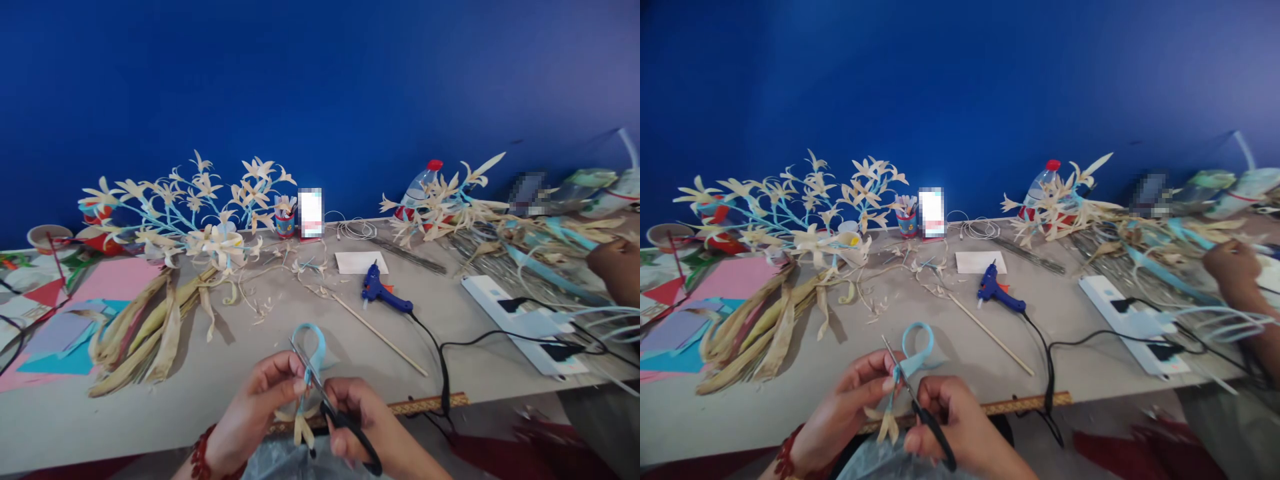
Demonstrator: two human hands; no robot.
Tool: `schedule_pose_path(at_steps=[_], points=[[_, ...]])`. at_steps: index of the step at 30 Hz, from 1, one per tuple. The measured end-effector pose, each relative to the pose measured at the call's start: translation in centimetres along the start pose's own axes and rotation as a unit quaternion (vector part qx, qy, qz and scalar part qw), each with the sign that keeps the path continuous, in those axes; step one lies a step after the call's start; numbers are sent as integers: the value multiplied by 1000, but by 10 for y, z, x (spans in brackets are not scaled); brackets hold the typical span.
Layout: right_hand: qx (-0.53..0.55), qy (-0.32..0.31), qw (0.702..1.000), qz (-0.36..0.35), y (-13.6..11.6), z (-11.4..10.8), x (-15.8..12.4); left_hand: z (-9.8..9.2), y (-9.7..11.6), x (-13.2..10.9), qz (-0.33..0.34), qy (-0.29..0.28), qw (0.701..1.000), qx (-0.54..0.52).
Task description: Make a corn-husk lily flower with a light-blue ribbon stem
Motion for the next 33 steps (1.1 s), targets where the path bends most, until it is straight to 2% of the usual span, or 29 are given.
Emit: schedule_pose_path(at_steps=[12,23,28,33], points=[[-54,18,998,-12,2,-10,-1,0,1,4,-16,-17,1000,-12],[-110,63,992,-16,5,-18,0,0,0,5,-27,-29,999,-34],[-55,25,998,11,10,-11,-2,3,-2,5,-37,-44,997,-47],[-35,3,999,-6,-1,-5,-3,6,-2,5,-39,-37,998,-45]])
Point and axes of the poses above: each hand's wrist, its own x-axis towards the middle knuckle, its own z-axis out of the palm, y = z × x, the point moved 7 cm from there along x, towards the middle knuckle, and after that the axes turned 12 degrees about -x, right-handed, at the moved point
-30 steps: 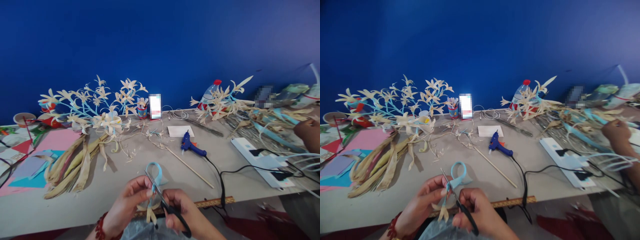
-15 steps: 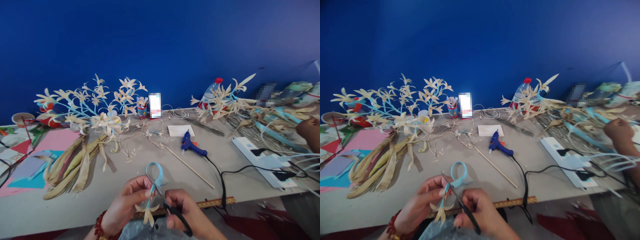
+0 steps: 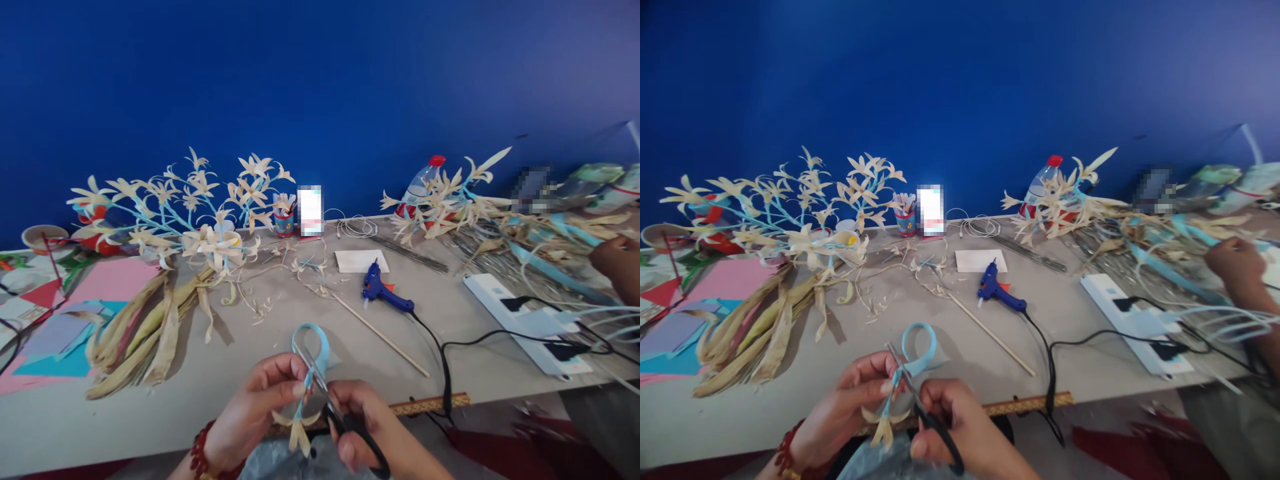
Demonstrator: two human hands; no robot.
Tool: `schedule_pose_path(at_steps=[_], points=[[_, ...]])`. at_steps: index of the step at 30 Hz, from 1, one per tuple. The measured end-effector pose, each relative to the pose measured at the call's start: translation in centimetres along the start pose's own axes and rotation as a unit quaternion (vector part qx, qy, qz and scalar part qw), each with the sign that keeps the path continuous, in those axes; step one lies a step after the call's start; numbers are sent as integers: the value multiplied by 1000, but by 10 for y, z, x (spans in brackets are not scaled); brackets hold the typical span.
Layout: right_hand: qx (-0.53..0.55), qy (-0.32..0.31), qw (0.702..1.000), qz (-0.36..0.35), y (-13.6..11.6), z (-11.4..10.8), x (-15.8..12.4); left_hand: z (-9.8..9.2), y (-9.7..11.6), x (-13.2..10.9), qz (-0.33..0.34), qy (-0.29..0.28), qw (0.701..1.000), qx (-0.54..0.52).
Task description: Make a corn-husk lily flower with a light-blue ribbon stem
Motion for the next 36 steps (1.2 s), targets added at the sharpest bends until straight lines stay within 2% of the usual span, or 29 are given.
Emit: schedule_pose_path(at_steps=[5,15,22,26,32,36], points=[[8,-8,1000,-7,-6,2,2,1,-1,-1,-12,10,1000,2],[10,1,1000,-15,0,-2,4,-1,-4,0,-19,14,1000,-6],[-25,48,999,-5,6,-9,5,-7,-4,2,-12,3,1000,1],[-11,26,999,22,11,-6,4,-7,-3,2,-6,-1,1000,1],[-10,11,1000,-19,-2,-5,4,-1,-5,3,-24,-9,1000,-14],[-29,26,999,-17,0,-6,5,-2,-4,3,-17,-5,1000,-8]])
Point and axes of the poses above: each hand's wrist, its own x-axis towards the middle knuckle, its own z-axis out of the palm, y = z × x, the point moved 7 cm from there along x, towards the middle knuckle, and after that the axes turned 12 degrees about -x, right-handed, at the moved point
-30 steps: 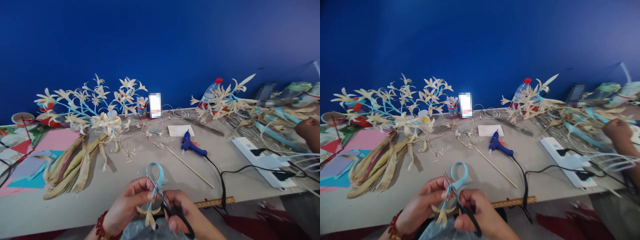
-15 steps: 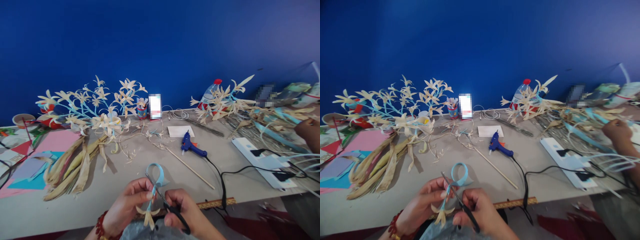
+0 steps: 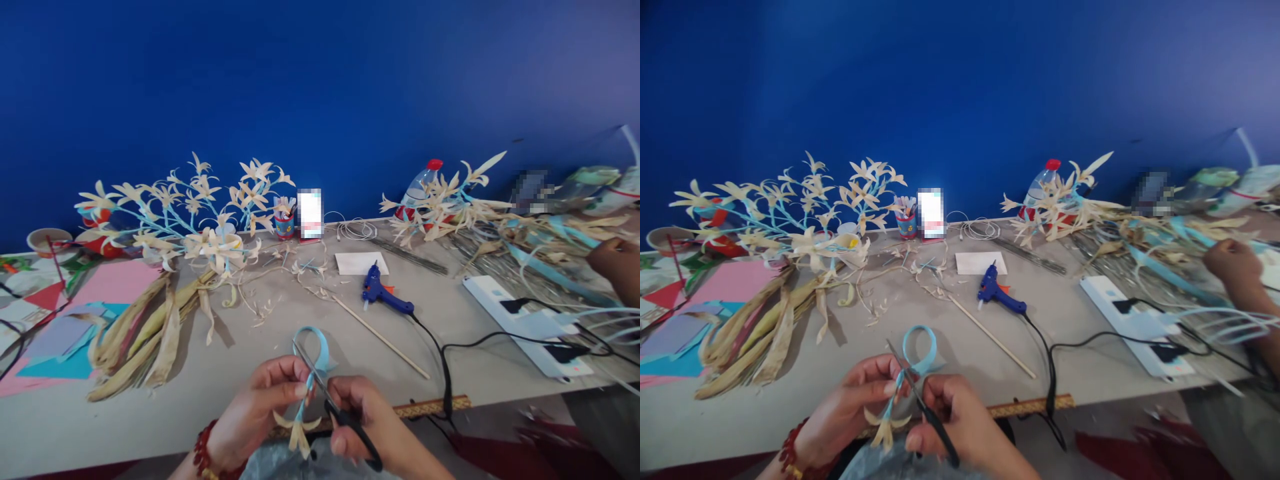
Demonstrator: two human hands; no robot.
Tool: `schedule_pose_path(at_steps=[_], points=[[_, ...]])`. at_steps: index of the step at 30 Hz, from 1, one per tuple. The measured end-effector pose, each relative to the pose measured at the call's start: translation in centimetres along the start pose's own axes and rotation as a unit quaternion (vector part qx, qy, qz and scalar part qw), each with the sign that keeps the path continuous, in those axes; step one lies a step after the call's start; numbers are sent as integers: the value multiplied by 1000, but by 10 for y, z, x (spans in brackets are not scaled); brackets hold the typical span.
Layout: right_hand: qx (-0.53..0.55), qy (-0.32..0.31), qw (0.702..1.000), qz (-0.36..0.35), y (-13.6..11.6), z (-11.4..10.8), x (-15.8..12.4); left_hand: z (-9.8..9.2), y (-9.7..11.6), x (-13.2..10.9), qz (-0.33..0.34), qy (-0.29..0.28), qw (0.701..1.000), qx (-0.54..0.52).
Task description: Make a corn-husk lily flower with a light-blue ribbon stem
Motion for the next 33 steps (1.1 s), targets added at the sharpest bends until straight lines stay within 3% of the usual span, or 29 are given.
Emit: schedule_pose_path(at_steps=[5,8,9,11,14,18,21,23,28,30,33], points=[[-27,42,998,41,10,-9,4,-1,-2,1,-7,-10,1000,0],[-148,123,980,48,2,-37,6,-4,6,2,7,-6,1000,12],[-233,163,958,44,-4,-50,5,-5,10,2,18,-3,1000,18],[-405,233,883,52,-15,-74,0,-9,22,1,44,-1,999,27],[-541,280,789,77,-18,-97,-10,-18,37,-3,69,9,997,37],[-655,289,692,95,-13,-102,-19,-27,44,-4,61,20,997,42],[-705,262,652,94,-12,-99,-13,-21,43,1,47,2,998,48],[-704,227,664,108,-12,-101,-4,-13,42,5,39,-23,998,45],[-630,157,755,87,-29,-104,14,4,45,12,18,-65,998,21],[-586,156,795,14,-53,-96,18,10,45,14,5,-83,996,21],[-469,138,857,-166,-98,-69,19,18,43,18,-19,-98,995,31]])
Point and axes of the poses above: each hand's wrist, its own x-axis towards the middle knuckle, its own z-axis out of the palm, y = z × x, the point moved 7 cm from there along x, towards the middle knuckle, and after that the axes turned 12 degrees about -x, right-handed, at the moved point
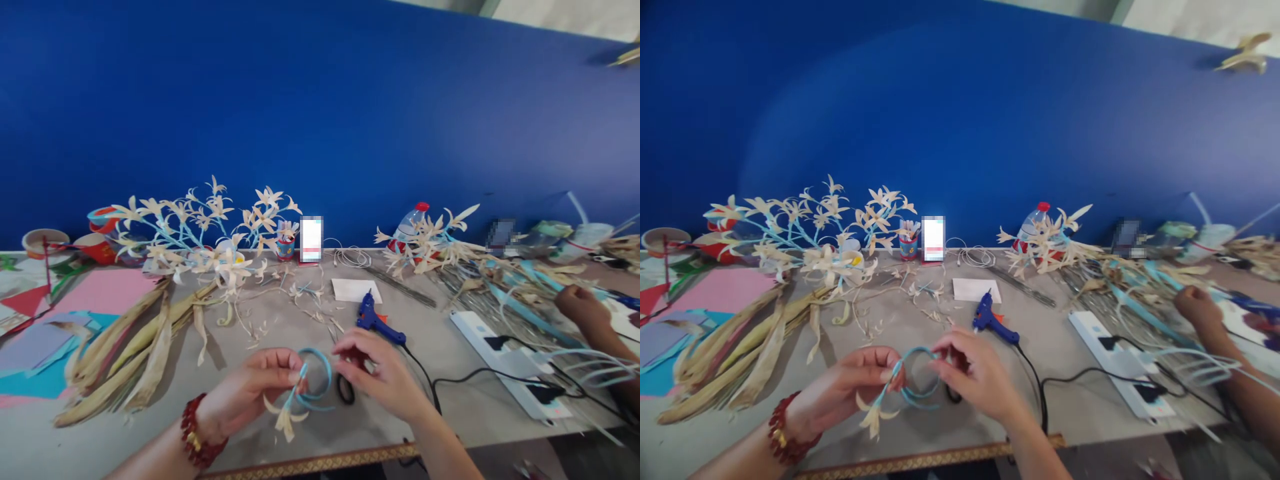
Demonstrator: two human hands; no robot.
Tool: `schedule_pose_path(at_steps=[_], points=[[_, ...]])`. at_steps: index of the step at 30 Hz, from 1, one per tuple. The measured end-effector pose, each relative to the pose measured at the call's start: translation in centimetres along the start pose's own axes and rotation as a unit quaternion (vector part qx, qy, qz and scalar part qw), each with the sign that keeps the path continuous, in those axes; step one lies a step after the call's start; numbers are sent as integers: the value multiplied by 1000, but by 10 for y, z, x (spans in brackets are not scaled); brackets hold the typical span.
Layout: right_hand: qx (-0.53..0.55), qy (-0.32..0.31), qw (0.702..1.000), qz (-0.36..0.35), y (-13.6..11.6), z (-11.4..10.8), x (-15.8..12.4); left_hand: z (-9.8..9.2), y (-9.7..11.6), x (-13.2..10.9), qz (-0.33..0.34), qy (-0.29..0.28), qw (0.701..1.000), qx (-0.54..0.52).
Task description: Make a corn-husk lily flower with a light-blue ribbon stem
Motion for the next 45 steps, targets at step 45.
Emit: schedule_pose_path(at_steps=[45], points=[[514,-18,849,118,-10,67,47,-26,37,15,348,119,921,131]])
Point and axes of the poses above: each hand's wrist, its own x-axis towards the middle knuckle, its own z-axis out of the palm, y = z × x, the point moved 7 cm from there along x, towards the middle knuckle, and after that the axes turned 12 degrees about -x, right-handed, at the moved point
